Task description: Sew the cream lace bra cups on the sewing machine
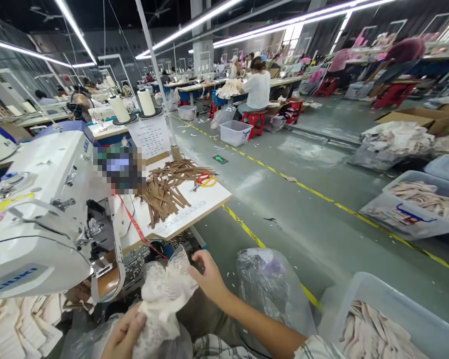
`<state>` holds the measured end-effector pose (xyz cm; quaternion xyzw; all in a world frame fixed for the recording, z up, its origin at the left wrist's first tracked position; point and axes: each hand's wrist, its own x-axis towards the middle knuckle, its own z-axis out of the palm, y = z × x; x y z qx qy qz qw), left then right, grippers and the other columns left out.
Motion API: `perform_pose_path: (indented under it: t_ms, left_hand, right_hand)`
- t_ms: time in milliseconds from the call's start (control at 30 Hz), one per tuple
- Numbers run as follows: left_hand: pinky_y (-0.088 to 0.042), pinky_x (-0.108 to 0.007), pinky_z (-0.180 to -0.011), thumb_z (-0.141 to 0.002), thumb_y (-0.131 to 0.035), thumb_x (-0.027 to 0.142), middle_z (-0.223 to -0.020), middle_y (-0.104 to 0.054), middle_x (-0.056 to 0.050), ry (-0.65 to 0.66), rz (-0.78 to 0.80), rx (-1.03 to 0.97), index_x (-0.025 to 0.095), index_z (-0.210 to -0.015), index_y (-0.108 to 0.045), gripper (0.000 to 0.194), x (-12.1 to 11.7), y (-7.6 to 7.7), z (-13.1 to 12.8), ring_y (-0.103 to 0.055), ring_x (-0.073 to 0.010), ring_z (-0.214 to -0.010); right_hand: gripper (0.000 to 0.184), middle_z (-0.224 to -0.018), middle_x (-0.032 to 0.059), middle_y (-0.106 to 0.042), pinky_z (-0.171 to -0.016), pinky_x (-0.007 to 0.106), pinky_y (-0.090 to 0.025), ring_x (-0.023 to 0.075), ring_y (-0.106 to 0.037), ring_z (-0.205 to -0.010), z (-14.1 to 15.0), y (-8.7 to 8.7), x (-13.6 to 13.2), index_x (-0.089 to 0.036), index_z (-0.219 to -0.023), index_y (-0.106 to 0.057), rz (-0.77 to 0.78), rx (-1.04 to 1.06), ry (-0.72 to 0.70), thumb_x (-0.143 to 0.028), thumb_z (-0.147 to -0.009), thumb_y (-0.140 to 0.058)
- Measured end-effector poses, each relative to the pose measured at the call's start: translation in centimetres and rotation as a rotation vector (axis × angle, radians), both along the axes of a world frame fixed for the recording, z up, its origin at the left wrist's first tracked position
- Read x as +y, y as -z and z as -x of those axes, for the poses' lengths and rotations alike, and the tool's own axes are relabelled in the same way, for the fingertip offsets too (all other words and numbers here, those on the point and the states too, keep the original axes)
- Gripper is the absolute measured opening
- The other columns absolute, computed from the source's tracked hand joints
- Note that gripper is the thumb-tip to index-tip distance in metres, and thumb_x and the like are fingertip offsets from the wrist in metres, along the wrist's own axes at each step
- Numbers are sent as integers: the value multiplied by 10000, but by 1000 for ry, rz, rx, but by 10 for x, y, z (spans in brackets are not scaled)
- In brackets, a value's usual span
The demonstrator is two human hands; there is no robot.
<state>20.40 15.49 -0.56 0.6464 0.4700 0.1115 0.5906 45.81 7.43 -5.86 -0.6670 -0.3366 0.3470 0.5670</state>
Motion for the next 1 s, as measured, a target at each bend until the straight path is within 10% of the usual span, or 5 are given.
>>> perform_pose_path:
  t_ms: [167, 533, 1000]
  left_hand:
    - [-530, -304, -805, -810, -637, 586, -985, -734, -76, -304, -9, 35, 196, -930, -723, 416, -6, -22, -18, -650, -250, -961]
    - [-320, -195, -539, -870, -641, 448, -674, -504, 37, -122, 140, -196, 149, -917, -661, 304, 0, -26, -1, -389, -76, -567]
    - [-331, -209, -520, -906, -586, 447, -617, -512, 33, -131, -19, -88, 149, -824, -658, 317, -6, -24, -1, -422, -88, -544]
  right_hand:
    - [591, -1000, 84, -689, -806, 354, -491, 250, -627, -899, 41, -11, -39, -186, -998, -688, -80, -26, -586, -722, -749, -677]
    - [465, -878, 71, -695, -730, 322, -511, 225, -618, -801, 90, -20, -33, -159, -939, -679, 35, 145, -580, -561, -987, -451]
    - [490, -728, 104, -610, -756, 411, -470, 270, -572, -723, 96, -26, -31, -218, -788, -616, 158, -97, -704, -606, -972, -380]
